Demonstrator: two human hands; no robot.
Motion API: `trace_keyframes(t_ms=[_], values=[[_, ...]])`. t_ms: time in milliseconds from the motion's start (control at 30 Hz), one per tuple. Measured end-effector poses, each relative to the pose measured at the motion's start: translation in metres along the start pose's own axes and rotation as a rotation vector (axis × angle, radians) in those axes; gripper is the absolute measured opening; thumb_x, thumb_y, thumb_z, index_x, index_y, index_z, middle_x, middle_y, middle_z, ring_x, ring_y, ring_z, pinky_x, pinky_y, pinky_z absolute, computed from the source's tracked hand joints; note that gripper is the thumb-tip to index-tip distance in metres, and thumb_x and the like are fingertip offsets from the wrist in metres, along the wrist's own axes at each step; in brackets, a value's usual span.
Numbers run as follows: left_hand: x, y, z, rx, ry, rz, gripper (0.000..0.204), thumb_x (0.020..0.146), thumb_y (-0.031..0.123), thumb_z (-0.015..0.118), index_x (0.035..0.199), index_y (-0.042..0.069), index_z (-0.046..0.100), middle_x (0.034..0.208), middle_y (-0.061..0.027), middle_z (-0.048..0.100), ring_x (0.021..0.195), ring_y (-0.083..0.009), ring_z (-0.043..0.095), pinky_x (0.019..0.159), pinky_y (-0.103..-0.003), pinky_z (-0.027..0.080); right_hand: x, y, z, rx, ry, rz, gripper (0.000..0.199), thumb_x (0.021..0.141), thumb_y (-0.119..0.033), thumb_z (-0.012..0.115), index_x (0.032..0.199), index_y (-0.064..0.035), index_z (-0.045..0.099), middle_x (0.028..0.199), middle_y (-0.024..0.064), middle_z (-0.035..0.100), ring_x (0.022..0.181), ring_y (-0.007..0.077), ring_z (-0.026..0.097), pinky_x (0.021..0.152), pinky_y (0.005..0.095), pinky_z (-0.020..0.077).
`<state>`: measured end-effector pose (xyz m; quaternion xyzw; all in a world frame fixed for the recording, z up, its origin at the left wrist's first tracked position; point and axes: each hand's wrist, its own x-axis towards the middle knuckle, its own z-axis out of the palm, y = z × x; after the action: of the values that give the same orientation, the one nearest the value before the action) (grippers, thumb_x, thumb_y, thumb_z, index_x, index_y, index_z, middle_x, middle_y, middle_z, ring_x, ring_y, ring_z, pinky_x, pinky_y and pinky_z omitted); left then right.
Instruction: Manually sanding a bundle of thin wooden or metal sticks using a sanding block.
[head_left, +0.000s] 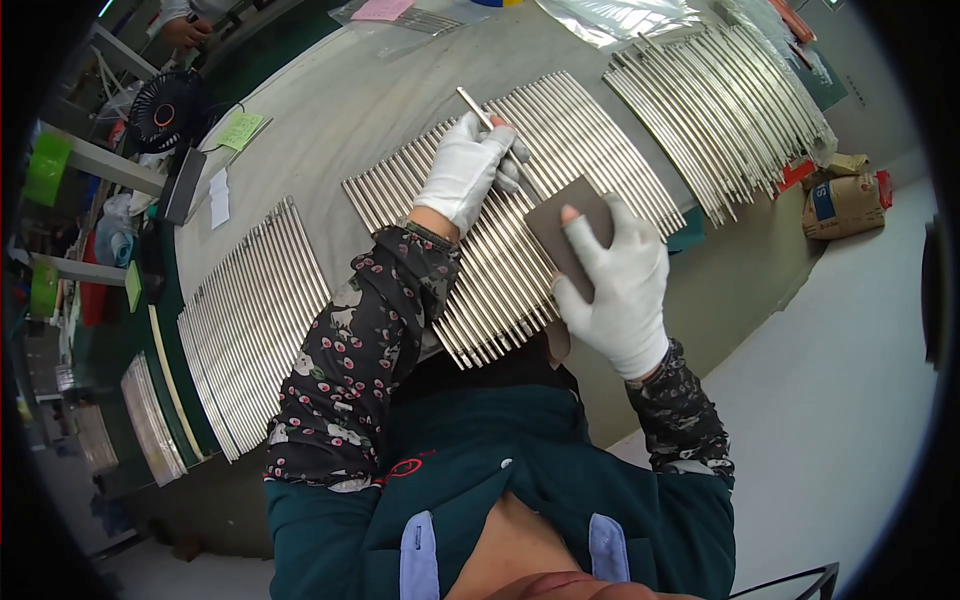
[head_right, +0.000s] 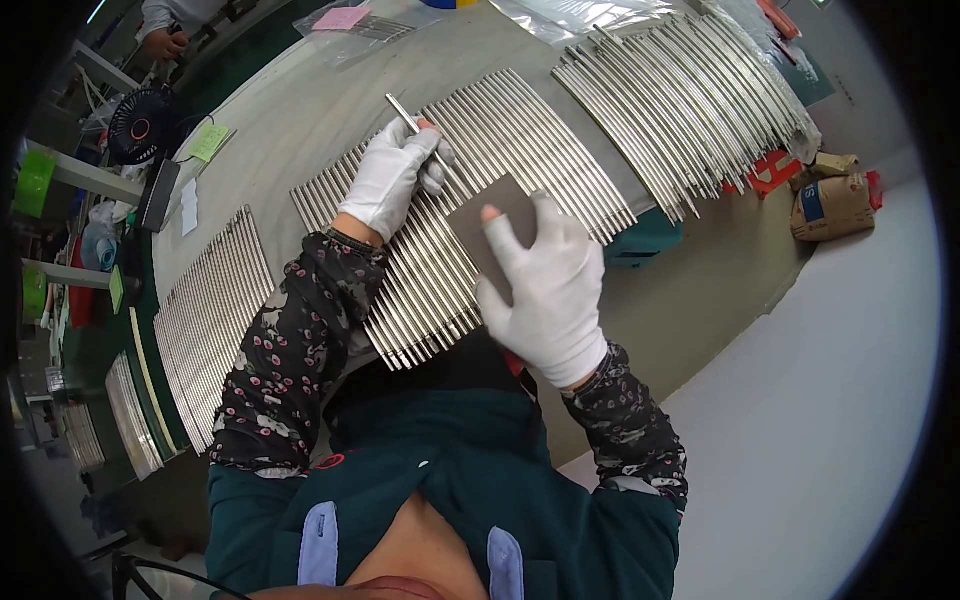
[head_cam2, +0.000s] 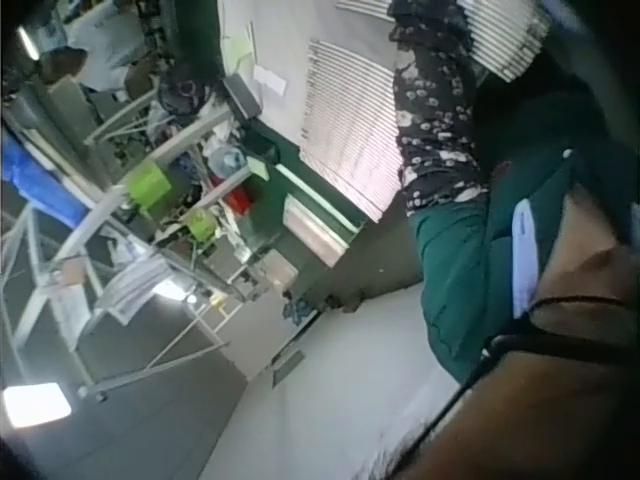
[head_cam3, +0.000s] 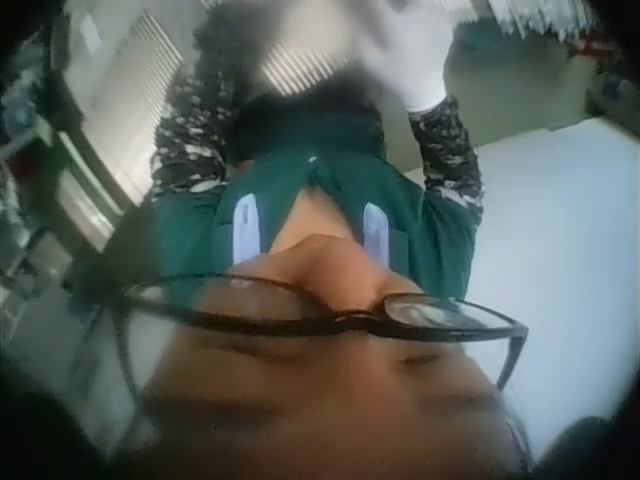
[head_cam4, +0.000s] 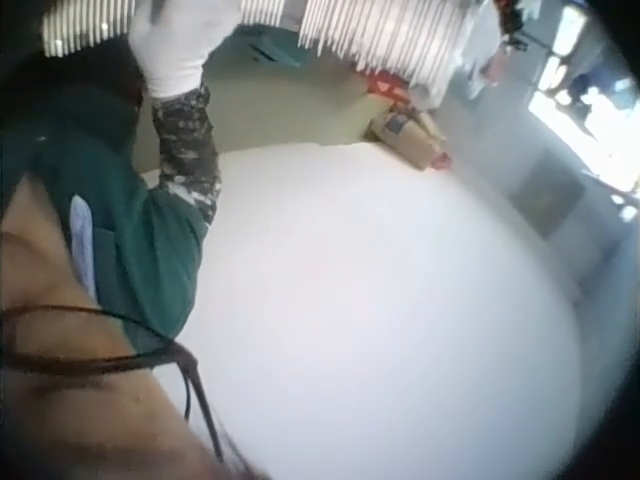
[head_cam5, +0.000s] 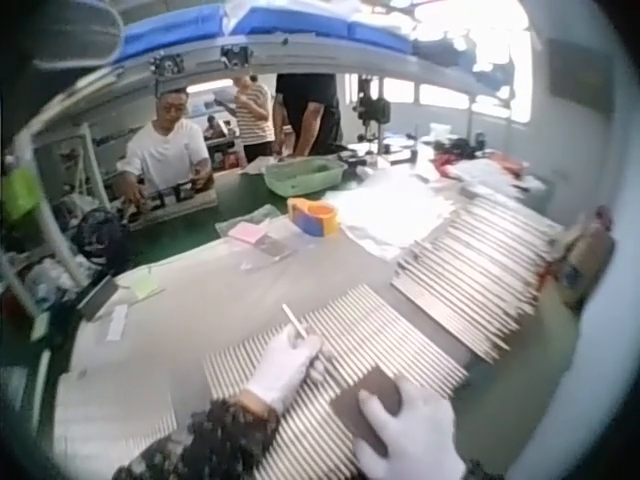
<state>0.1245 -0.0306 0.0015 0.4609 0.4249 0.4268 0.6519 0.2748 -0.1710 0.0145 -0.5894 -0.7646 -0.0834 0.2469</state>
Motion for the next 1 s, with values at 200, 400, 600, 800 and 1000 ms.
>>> trace_keyframes(t_ms=[200, 400, 600, 800, 1000], values=[[0.001, 0.0, -0.001, 0.0, -0.016, 0.005, 0.012, 0.095, 0.016, 0.053, 0.098, 0.004, 0.049, 0.079, -0.0054, 0.061, 0.054, -0.0072, 0.053, 0.047, -0.02, 0.045, 0.003, -0.008, -0.004, 0.052, -0.005, -0.028, 0.053, 0.067, -0.025, 0.071, 0.116, -0.0088, 0.061, 0.118, 0.0245, 0.049, 0.095, 0.0354, 0.051, 0.076, 0.0435, 0.0445], [-0.002, 0.0, 0.001, 0.013, -0.019, 0.003, 0.012, 0.095, 0.015, 0.052, 0.099, 0.004, 0.049, 0.079, -0.0057, 0.061, 0.054, -0.0071, 0.052, 0.048, -0.02, 0.044, 0.005, 0.002, -0.004, 0.0, 0.086, 0.013, 0.053, 0.068, -0.025, 0.07, 0.117, -0.0077, 0.061, 0.118, 0.0262, 0.049, 0.093, 0.0353, 0.052, 0.08, 0.0457, 0.0436], [-0.003, 0.002, 0.001, 0.004, -0.021, 0.006, 0.012, 0.095, 0.015, 0.053, 0.098, 0.004, 0.049, 0.079, -0.0053, 0.061, 0.055, -0.0066, 0.053, 0.049, -0.02, 0.045, 0.012, 0.02, 0.004, -0.157, 0.096, 0.227, 0.053, 0.066, -0.026, 0.071, 0.117, -0.013, 0.062, 0.12, 0.0251, 0.048, 0.093, 0.0354, 0.052, 0.078, 0.0429, 0.0449], [-0.005, 0.004, 0.003, -0.001, 0.009, 0.002, 0.011, 0.095, 0.015, 0.052, 0.099, 0.005, 0.05, 0.078, -0.0053, 0.061, 0.055, -0.0068, 0.052, 0.048, -0.019, 0.044, 0.004, 0.04, -0.001, -0.134, 0.148, 0.203, 0.052, 0.066, -0.023, 0.071, 0.116, -0.0092, 0.063, 0.119, 0.024, 0.049, 0.094, 0.0363, 0.051, 0.082, 0.0461, 0.0442], [-0.001, 0.002, 0.004, -0.002, 0.044, -0.001, 0.01, 0.095, 0.014, 0.052, 0.099, 0.005, 0.049, 0.077, -0.0054, 0.06, 0.054, -0.0073, 0.051, 0.047, -0.02, 0.043, -0.021, 0.003, -0.015, 0.096, -0.001, 0.024, 0.058, 0.065, -0.023, 0.071, 0.121, -0.0126, 0.059, 0.123, 0.0226, 0.047, 0.102, 0.0359, 0.048, 0.087, 0.0442, 0.0414]])
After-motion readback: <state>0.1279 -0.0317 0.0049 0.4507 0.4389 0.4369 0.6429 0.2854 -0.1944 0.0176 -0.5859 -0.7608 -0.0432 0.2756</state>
